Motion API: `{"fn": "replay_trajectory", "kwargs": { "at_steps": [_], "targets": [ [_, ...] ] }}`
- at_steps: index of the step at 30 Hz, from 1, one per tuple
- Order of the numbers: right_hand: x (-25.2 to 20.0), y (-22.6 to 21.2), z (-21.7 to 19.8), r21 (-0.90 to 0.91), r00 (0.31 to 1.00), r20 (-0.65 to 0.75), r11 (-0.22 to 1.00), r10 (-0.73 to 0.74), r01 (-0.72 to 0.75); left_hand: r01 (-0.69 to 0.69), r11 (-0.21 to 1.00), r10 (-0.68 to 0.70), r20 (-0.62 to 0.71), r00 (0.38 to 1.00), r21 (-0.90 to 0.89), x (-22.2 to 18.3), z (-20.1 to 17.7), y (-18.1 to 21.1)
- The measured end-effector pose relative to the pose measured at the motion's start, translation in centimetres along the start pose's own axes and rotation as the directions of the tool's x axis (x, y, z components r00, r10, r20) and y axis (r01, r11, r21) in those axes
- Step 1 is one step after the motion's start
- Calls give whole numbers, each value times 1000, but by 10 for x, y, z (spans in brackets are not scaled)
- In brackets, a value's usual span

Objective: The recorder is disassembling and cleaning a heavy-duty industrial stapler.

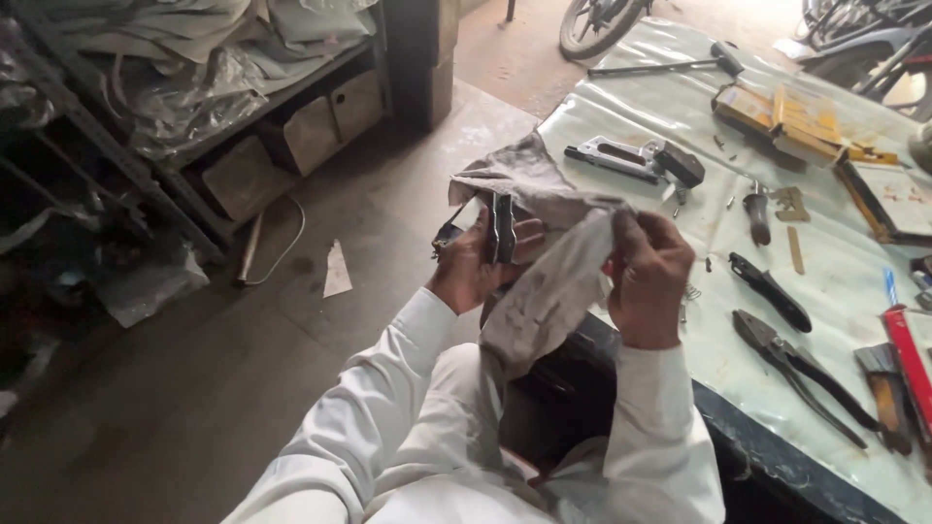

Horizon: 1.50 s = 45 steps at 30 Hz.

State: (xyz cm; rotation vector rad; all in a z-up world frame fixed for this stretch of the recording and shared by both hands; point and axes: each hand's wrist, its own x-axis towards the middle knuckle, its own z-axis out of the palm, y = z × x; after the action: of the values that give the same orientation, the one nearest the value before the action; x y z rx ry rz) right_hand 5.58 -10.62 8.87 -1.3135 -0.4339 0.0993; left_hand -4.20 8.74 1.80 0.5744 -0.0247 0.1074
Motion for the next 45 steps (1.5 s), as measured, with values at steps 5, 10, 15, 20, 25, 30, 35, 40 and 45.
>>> {"fn": "replay_trajectory", "kwargs": {
  "at_steps": [5, 10, 15, 20, 25, 30, 35, 40, 45],
  "targets": [
    [-3, 7, 24, -10, 991, 125, 999, 46, -45, 211, 819, 231, 644, 729, -533, 31, -63, -47],
    [-19, -8, 27, -501, 891, 346, 745, -295, 441, -66, 976, 154, -444, 883, 207, 16, 38, -29],
    [-43, -36, 3, -688, 964, 229, 677, -137, 260, -178, 957, 258, -389, 885, 228, 35, 0, -47],
    [-71, -12, -23, -795, 994, 24, 605, 111, -48, -165, 965, 236, -395, 888, 206, 32, 15, -45],
    [-70, -34, 2, -936, 971, 225, 294, 81, 192, -188, 902, 266, -157, 951, 388, 45, -28, -68],
    [-51, -3, -2, -812, 939, 314, 472, -140, 343, -114, 893, 180, -114, 977, 436, 28, 8, -44],
    [-47, 12, 2, -802, 897, 399, 402, -190, 442, -59, 898, 123, -121, 985, 435, 36, 1, -37],
    [-32, 21, -5, -703, 868, 469, 526, -163, 479, -3, 837, 112, -167, 980, 548, 45, -13, -38],
    [-29, 5, -4, -741, 862, 488, 456, -138, 493, -9, 861, 113, -174, 978, 508, 48, -5, -36]
  ]
}}
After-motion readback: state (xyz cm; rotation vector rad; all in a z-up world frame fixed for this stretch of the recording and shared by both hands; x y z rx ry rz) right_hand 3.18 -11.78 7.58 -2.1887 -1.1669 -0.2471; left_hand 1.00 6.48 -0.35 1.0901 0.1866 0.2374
